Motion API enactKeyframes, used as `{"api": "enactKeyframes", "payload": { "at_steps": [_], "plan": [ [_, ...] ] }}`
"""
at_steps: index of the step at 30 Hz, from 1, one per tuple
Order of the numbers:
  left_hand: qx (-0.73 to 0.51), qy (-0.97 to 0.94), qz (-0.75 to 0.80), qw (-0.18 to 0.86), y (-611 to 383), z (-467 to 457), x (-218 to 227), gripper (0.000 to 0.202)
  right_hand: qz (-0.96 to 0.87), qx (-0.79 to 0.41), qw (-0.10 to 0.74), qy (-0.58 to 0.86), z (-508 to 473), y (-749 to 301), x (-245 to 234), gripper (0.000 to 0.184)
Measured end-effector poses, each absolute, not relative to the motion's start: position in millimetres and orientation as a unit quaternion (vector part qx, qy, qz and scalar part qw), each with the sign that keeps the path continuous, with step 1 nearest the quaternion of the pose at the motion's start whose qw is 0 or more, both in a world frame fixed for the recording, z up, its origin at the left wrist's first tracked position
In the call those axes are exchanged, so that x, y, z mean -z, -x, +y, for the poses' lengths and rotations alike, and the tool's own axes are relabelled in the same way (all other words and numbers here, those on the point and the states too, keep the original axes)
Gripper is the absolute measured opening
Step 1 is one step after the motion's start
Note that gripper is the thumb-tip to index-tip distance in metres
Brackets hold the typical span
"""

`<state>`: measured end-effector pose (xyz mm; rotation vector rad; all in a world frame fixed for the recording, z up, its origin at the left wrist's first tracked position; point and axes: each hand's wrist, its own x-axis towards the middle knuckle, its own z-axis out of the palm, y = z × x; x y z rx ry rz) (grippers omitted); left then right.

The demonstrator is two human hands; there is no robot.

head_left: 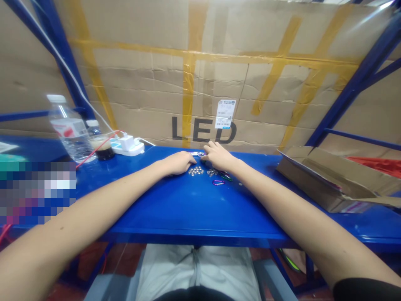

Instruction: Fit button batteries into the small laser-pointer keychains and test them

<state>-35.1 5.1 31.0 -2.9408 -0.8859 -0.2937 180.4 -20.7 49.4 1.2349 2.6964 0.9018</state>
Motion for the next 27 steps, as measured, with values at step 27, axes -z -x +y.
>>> {"api": "enactKeyframes", "payload": {
  "at_steps": [27],
  "plan": [
    [-0.053, 0.922, -0.363, -0.124, 48, -1, -69, 0.018, 0.907, -0.195, -0.063, -0.368, -22, -180, -54, 0.031]
  ]
}}
